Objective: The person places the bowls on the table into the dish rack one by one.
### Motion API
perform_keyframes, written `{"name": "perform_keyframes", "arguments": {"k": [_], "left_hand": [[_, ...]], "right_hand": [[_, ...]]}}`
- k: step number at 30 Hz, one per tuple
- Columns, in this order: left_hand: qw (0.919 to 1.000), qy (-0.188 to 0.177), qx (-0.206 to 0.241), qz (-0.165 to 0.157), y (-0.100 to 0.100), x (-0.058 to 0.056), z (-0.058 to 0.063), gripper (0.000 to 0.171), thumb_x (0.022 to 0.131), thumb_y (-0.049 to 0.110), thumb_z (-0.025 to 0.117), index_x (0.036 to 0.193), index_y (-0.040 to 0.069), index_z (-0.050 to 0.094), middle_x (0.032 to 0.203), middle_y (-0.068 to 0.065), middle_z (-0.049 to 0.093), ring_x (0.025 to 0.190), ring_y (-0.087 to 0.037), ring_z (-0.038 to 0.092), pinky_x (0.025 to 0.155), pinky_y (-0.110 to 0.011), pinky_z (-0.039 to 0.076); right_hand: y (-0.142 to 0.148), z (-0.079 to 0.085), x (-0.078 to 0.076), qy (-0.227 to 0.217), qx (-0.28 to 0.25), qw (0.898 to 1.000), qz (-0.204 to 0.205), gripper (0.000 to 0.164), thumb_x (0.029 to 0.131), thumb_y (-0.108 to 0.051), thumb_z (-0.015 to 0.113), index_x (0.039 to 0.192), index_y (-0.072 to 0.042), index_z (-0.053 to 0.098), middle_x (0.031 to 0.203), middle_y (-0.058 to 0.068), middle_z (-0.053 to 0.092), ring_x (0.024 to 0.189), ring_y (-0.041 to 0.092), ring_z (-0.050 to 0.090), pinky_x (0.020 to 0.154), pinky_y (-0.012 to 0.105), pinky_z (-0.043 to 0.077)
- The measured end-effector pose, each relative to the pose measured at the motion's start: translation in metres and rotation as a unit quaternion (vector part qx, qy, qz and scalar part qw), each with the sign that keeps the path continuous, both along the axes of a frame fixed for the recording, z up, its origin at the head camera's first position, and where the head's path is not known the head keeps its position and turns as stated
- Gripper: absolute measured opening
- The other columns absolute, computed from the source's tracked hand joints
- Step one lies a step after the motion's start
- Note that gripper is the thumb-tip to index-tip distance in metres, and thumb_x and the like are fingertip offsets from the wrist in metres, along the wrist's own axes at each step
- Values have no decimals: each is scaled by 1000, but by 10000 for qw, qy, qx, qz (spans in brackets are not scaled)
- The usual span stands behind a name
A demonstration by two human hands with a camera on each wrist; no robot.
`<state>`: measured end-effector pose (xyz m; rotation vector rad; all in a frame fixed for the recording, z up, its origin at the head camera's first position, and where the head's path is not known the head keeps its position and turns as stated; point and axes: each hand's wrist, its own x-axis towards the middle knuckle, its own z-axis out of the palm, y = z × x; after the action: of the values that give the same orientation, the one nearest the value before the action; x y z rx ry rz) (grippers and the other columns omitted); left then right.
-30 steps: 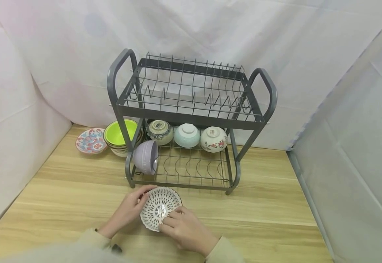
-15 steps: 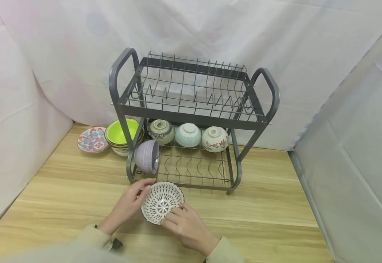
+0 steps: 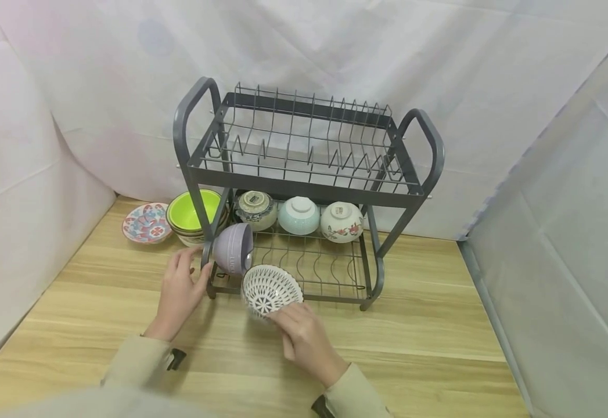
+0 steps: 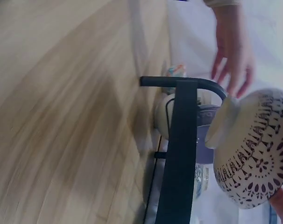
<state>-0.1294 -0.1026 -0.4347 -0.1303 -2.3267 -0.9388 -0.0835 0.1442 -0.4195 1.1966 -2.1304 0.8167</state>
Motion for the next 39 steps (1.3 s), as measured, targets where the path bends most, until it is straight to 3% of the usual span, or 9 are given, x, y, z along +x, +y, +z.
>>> {"name": "perform_keyframes", "arguments": {"k": [5, 8, 10, 13, 18, 20, 23, 28, 39], "left_hand": [[9995, -272, 113, -58, -2, -5, -4, 32, 79, 1, 66, 107, -7, 55, 96, -23, 61, 76, -31, 63, 63, -39, 55], [9994, -306, 129, -98, -3, -6, -4, 29, 79, 0, 66, 106, -7, 56, 93, -22, 63, 72, -31, 65, 60, -36, 55], [9994, -296, 133, -111, -3, -6, -4, 29, 78, -1, 66, 105, -7, 56, 92, -23, 62, 71, -31, 66, 59, -34, 56], [9993, -320, 82, -149, -4, -7, -3, 29, 78, -2, 66, 104, -8, 57, 90, -23, 61, 71, -32, 66, 58, -32, 56], [9986, -472, 54, -214, -5, -7, -2, 29, 77, -2, 66, 104, -9, 57, 89, -24, 61, 70, -32, 66, 58, -31, 56], [9984, -520, 61, -231, -5, -7, -2, 29, 77, -2, 66, 104, -9, 57, 90, -24, 61, 70, -32, 66, 58, -31, 56], [9982, -535, 55, -275, -5, -7, -2, 29, 78, -2, 66, 104, -9, 57, 92, -25, 61, 71, -32, 66, 58, -30, 56], [9985, -453, 23, -319, -5, -8, -3, 28, 78, -2, 66, 103, -9, 57, 93, -25, 61, 71, -33, 66, 59, -30, 56], [9984, -456, 30, -334, -6, -8, -1, 28, 77, -3, 66, 103, -9, 57, 92, -25, 61, 70, -32, 66, 58, -30, 56]], "right_hand": [[-6, 2, -10, -907, -1191, 9887, -120, 21, 72, 12, 59, 92, 6, 61, 79, 12, 63, 70, 18, 59, 69, 21, 51], [-11, 4, -15, -1910, -1882, 9626, -391, 20, 75, 14, 58, 95, 10, 60, 83, 18, 64, 72, 17, 61, 68, 23, 53], [-16, 5, -19, -2771, -2350, 9289, -712, 19, 79, 11, 56, 98, 11, 59, 88, 21, 64, 77, 12, 61, 71, 23, 53], [-23, 5, -26, -3970, -3153, 8550, -1088, 22, 84, 6, 53, 105, 11, 57, 99, 23, 62, 84, 6, 60, 77, 22, 51], [-38, -2, -44, -4936, -4581, 7355, -742, 29, 89, 4, 46, 115, 15, 48, 105, 13, 61, 91, 9, 60, 83, 24, 50], [-43, -6, -50, -5079, -5021, 6980, -533, 31, 89, 4, 44, 118, 16, 45, 105, 9, 62, 93, 12, 60, 83, 26, 50], [-50, -8, -55, -5253, -5363, 6583, -546, 32, 89, 3, 43, 119, 14, 45, 103, 5, 63, 92, 12, 60, 82, 26, 51], [-62, -10, -61, -5472, -5488, 6281, -698, 32, 89, 3, 43, 120, 12, 45, 105, 6, 62, 91, 12, 60, 81, 27, 50], [-79, -15, -76, -5402, -5417, 6333, -1167, 31, 88, 5, 44, 118, 12, 47, 119, 24, 54, 98, 18, 59, 90, 33, 48]]}}
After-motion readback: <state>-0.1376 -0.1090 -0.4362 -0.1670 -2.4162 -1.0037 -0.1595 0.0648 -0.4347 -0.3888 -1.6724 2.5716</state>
